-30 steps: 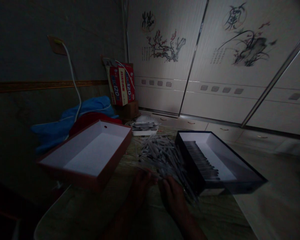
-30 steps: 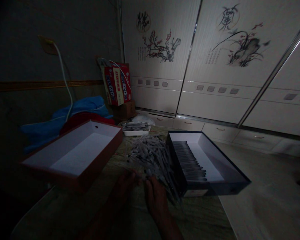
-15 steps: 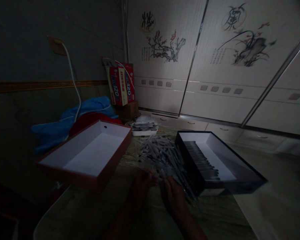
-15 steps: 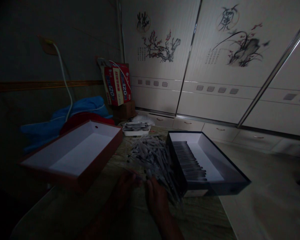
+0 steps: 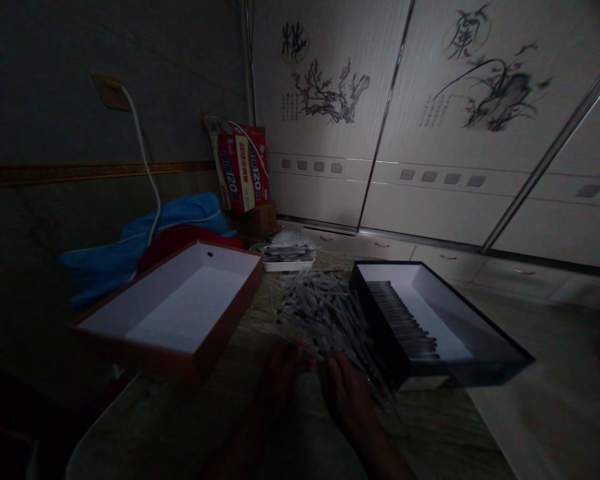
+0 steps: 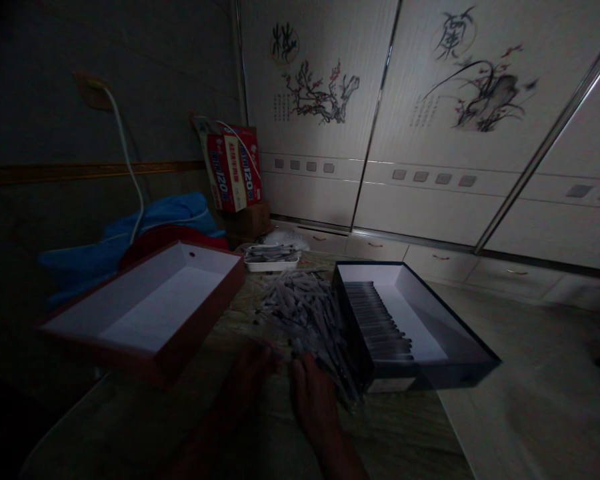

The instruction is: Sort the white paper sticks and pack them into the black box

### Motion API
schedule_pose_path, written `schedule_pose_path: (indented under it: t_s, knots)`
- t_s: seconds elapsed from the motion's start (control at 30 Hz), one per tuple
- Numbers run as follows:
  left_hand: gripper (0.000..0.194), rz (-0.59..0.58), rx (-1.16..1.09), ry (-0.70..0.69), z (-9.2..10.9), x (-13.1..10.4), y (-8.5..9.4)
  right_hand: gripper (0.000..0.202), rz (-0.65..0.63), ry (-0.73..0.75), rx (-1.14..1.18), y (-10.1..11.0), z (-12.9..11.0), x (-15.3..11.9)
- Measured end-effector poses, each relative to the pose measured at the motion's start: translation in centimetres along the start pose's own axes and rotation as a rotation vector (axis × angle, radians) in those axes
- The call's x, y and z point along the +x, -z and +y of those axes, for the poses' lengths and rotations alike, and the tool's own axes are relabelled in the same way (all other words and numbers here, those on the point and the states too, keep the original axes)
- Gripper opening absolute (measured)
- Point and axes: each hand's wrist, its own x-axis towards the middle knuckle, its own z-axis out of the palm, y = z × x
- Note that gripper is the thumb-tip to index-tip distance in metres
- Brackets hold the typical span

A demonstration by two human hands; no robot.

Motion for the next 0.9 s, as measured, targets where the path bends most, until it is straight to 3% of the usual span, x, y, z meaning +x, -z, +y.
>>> schedule_pose_path:
  t_s: [0.3,0.43,0.67,0.9]
  knots:
    - [0.024,-0.047,-0.022,-0.021,-0.3,0.3,0.1,0.031,-0.015,0.026,0.045,0.1,-0.3,0.1]
    - [0.025,-0.011,0.014,-0.014,0.1,0.1,0.0,0.024,-0.048,-0.032,0.068,0.2,-0.5,0.1]
    - [0.026,0.013,0.026,-0.026,0.8,-0.5,-0.6,0.027,-0.023,0.012,0.074,-0.2,-0.2,0.0]
    - [0.027,0.017,-0.031,0.004,0.2,0.1,-0.1,0.023,-0.006,0.003,0.092,0.0,-0.2,-0.2]
